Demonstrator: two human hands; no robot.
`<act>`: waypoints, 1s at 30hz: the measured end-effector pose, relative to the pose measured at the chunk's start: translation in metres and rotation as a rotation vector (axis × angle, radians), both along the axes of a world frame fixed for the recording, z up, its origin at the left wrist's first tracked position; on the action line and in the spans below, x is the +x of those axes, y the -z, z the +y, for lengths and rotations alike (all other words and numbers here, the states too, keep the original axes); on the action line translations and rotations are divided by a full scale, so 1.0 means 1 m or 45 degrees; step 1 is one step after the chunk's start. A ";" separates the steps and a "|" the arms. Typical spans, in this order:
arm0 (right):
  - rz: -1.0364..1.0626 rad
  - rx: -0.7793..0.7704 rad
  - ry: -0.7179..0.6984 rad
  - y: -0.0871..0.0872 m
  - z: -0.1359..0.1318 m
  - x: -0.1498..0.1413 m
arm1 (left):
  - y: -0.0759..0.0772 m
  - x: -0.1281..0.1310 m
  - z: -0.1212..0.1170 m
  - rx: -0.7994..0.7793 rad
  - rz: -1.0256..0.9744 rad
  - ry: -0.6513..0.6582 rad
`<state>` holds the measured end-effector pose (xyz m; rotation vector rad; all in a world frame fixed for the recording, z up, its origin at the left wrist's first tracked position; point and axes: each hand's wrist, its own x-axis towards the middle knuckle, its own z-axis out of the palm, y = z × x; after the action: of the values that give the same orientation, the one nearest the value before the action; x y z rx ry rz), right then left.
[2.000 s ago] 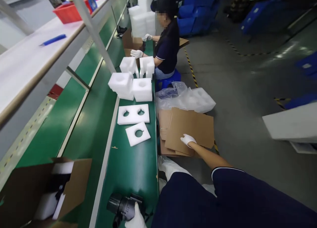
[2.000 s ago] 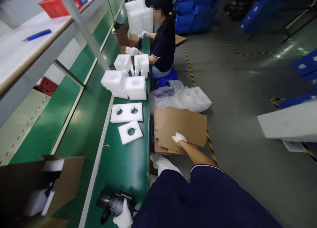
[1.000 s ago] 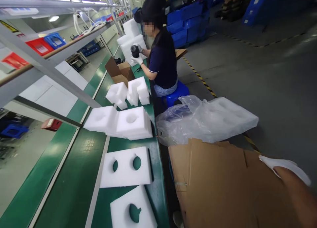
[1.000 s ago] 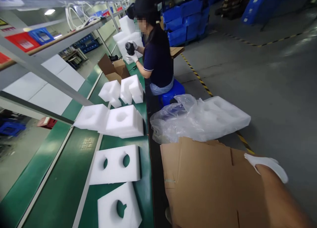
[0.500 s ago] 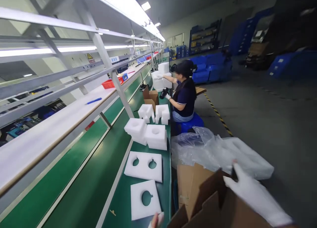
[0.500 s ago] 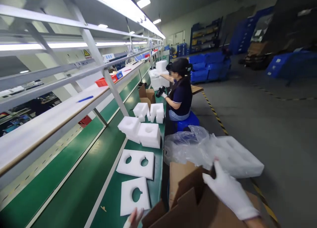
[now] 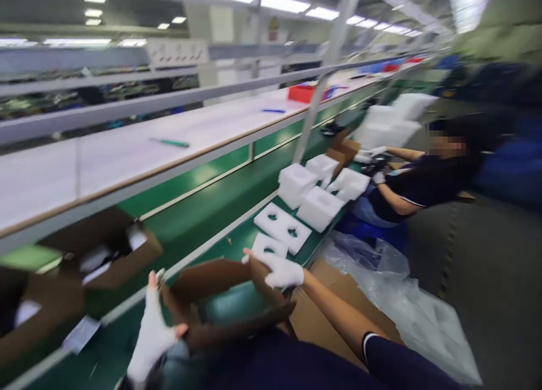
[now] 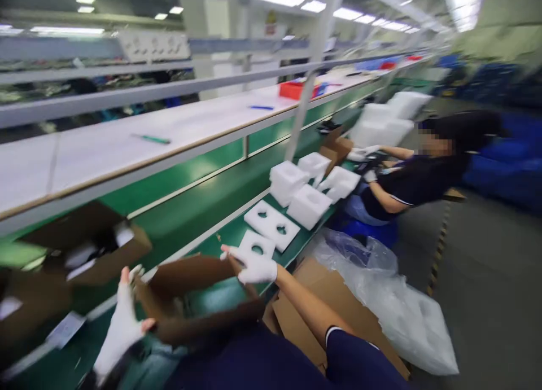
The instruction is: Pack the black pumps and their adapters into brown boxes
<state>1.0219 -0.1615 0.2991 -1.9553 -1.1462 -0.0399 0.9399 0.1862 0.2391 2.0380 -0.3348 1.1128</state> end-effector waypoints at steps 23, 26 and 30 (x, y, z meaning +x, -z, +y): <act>-0.826 -1.096 -0.055 -0.036 0.196 -0.022 | 0.015 0.014 0.008 -0.713 -0.036 0.020; -0.643 -1.202 -0.014 -0.030 0.203 -0.006 | 0.020 0.018 0.014 -0.965 -0.061 0.158; -0.354 -1.283 0.063 -0.019 0.193 0.010 | 0.015 0.034 0.018 -1.116 0.004 0.175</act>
<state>1.0323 0.0320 0.3182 -2.9265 -1.4553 0.3055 0.9736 0.2038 0.2237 1.2183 0.0308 0.9375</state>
